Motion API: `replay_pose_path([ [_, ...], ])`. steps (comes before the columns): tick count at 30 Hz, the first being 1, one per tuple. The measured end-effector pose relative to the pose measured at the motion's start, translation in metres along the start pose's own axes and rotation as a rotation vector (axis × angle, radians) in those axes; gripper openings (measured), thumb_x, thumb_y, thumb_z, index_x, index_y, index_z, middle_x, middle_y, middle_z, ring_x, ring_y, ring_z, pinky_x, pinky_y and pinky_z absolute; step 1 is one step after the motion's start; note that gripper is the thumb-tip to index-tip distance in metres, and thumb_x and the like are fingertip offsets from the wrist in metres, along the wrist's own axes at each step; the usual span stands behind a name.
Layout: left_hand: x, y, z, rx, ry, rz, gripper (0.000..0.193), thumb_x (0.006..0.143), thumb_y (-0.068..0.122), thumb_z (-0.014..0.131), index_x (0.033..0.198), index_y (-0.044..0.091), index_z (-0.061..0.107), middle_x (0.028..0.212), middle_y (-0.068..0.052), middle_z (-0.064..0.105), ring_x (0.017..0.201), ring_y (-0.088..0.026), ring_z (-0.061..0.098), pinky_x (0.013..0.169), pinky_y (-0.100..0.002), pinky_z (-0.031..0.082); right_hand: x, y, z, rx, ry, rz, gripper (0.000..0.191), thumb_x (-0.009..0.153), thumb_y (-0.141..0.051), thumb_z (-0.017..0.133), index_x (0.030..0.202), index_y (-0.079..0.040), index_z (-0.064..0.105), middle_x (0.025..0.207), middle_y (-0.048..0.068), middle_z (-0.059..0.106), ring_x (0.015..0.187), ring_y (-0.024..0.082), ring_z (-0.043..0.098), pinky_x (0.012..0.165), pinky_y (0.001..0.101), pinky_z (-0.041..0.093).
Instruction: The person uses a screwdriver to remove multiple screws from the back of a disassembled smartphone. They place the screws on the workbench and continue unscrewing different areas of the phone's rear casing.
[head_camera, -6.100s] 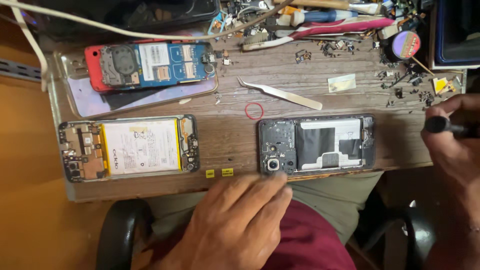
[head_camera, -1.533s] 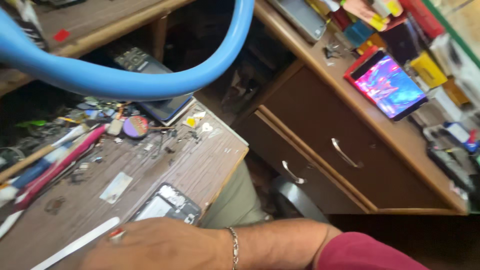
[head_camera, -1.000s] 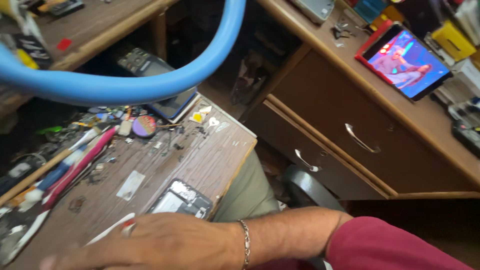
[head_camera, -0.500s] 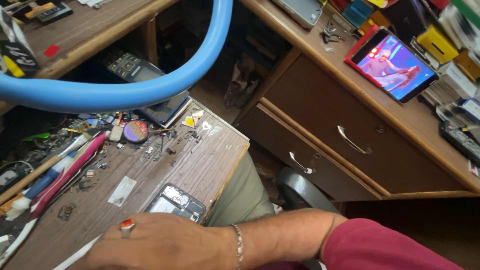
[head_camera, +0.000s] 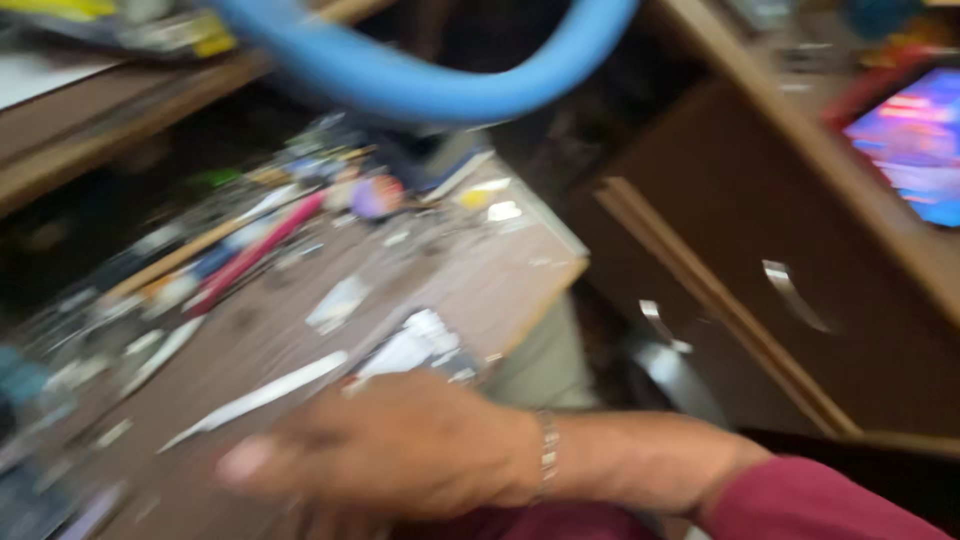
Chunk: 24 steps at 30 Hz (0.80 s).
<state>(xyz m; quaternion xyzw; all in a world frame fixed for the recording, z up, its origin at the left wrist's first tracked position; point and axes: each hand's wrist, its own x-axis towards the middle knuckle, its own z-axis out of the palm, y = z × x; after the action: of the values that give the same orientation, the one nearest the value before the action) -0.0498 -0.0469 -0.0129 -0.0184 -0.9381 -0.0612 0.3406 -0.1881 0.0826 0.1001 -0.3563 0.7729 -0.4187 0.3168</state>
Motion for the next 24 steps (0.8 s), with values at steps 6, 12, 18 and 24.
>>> replay_pose_path([
  [6,-0.011,-0.007,-0.019,-0.070,-0.065,-0.079,0.034,0.092,0.032,0.060,0.120,0.019,0.076,0.128,0.001,0.071,0.123,-0.020,0.062,0.113,-0.060,0.033,0.012,-0.008,0.000,-0.232,0.369,-0.707,0.063,0.098,0.013,0.062,0.149,-0.013,0.038,0.129,0.024,0.069,0.109,0.033,0.076,0.082,0.0346,0.064],
  [12,-0.002,-0.003,-0.031,-0.119,-0.124,-0.081,0.036,0.089,0.027,0.059,0.120,0.015,0.075,0.131,0.000,0.072,0.127,-0.019,0.059,0.112,-0.056,0.032,-0.005,-0.010,-0.037,-0.093,0.862,-0.358,0.037,0.100,0.007,0.056,0.135,-0.002,0.051,0.094,0.009,0.065,0.078,0.013,0.064,0.068,0.0248,0.055],
  [18,0.004,-0.008,-0.026,-0.096,-0.077,-0.054,0.037,0.090,0.027,0.057,0.121,0.016,0.076,0.130,0.001,0.072,0.126,-0.020,0.059,0.111,-0.055,0.033,-0.011,0.038,-0.109,-0.585,0.793,-0.033,0.010,0.098,-0.003,0.072,0.107,-0.003,0.076,0.081,0.002,0.064,0.067,0.008,0.057,0.062,0.0238,0.044],
  [24,0.003,-0.007,-0.025,-0.076,-0.079,-0.071,0.033,0.093,0.025,0.059,0.120,0.018,0.076,0.130,0.003,0.072,0.127,-0.018,0.060,0.111,-0.055,0.035,-0.009,0.057,-0.115,-0.865,0.649,-0.014,0.014,0.093,-0.012,0.079,0.106,-0.010,0.080,0.080,0.006,0.058,0.066,0.021,0.058,0.061,0.0329,0.045],
])
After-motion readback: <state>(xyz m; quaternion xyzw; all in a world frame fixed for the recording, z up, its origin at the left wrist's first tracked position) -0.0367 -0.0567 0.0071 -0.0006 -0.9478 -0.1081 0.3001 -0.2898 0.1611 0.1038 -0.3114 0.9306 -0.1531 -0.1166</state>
